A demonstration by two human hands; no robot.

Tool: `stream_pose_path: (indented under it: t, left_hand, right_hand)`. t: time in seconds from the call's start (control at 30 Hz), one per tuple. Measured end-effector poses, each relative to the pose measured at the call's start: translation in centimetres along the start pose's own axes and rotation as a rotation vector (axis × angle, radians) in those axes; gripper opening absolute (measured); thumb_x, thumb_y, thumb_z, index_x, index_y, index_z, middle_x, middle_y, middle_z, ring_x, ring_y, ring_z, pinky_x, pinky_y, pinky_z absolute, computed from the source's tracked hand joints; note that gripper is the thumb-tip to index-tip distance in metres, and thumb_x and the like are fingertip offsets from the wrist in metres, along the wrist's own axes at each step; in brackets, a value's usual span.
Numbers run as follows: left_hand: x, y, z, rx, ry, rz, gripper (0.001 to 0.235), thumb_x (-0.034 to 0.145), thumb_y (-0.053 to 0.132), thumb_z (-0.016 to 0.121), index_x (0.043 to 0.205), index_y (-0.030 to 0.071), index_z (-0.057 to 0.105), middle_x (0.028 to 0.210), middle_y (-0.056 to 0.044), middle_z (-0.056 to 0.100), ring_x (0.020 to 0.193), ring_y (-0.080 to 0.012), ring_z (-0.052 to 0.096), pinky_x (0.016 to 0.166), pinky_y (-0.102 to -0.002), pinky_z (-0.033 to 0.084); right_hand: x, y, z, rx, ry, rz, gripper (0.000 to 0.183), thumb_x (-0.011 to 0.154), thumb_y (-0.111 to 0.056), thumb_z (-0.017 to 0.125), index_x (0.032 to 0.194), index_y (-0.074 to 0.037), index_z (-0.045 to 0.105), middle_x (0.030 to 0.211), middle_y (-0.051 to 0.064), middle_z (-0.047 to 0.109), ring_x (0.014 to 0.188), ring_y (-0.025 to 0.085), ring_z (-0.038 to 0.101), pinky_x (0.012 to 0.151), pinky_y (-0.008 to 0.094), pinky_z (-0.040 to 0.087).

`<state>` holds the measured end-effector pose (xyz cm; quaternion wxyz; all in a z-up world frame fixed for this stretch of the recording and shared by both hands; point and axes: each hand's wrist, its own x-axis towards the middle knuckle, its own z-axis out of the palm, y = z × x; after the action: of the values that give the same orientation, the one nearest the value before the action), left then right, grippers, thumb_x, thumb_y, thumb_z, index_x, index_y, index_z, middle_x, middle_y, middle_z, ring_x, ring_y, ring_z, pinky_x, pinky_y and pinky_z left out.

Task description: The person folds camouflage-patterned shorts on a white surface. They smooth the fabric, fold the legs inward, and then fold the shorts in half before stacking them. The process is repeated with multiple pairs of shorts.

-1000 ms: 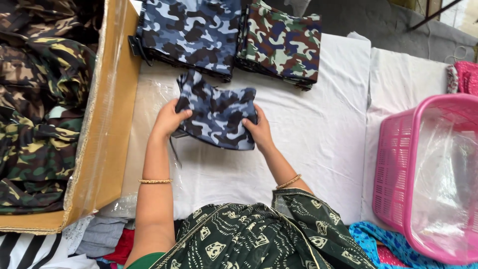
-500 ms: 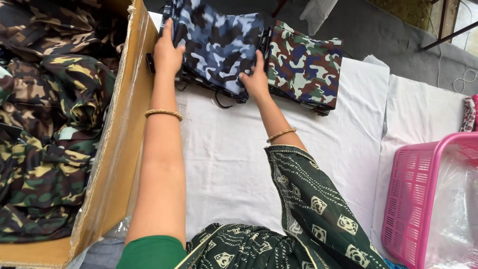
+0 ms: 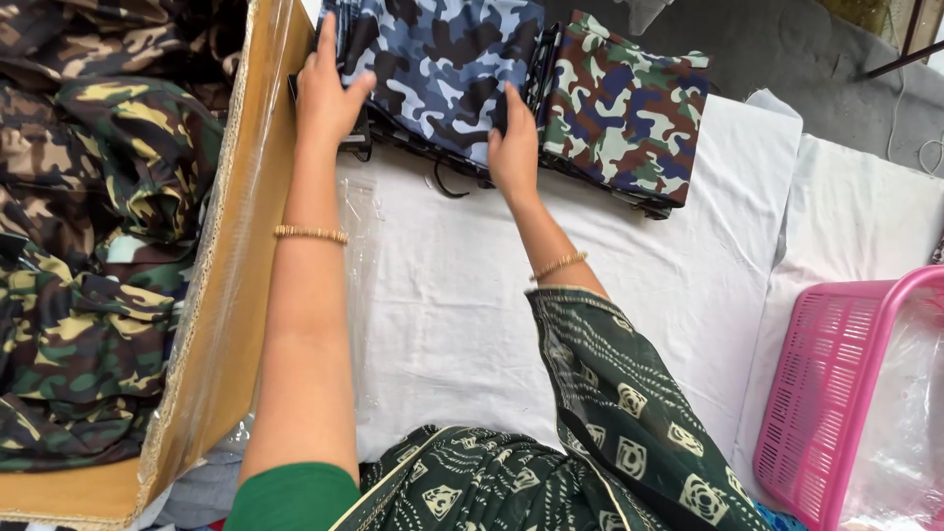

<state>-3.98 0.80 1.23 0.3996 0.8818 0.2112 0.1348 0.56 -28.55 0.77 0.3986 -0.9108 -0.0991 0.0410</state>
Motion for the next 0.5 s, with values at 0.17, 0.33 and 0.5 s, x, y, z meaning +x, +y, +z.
stream_pose_path:
  t: [0.17,0.33,0.5]
  left_hand:
    - [-3.8,1.9,-2.3,0.395,-0.045,-0.048,0.119,0.070,0.029,0.094,0.159,0.030,0.016,0.139,-0.027,0.054,0.124,-0.0432,0.052,0.098,-0.057,0.042]
    - [-4.6,-1.2,-1.9,0.227,0.006,-0.076,0.095,0.085,0.010,0.081,0.161,0.027,0.026,0.121,-0.016,0.071,0.112,-0.0349,0.066,0.097,-0.050,0.050]
    - [-4.1,4.5,-4.2,-0.395,-0.034,-0.294,0.079,0.094,0.003,0.071,0.161,0.022,0.035,0.103,-0.014,0.067,0.080,-0.0194,0.069,0.067,-0.034,0.055]
  right_hand:
    - [-8.7,2.3,-1.1,-0.030,0.009,-0.332,0.073,0.091,-0.006,0.069,0.157,-0.014,0.038,0.161,0.023,0.035,0.146,0.043,0.038,0.120,0.050,0.035]
    - [-18.7,10.9,-2.9,-0.256,-0.167,-0.174,0.067,0.090,-0.018,0.070,0.151,-0.016,0.043,0.162,0.020,0.032,0.148,0.040,0.032,0.120,0.052,0.029]
    - [-24.6,13.5,-5.5,-0.452,-0.199,-0.185,0.057,0.096,-0.030,0.065,0.150,-0.018,0.049,0.165,0.013,0.031,0.152,0.035,0.024,0.120,0.052,0.018]
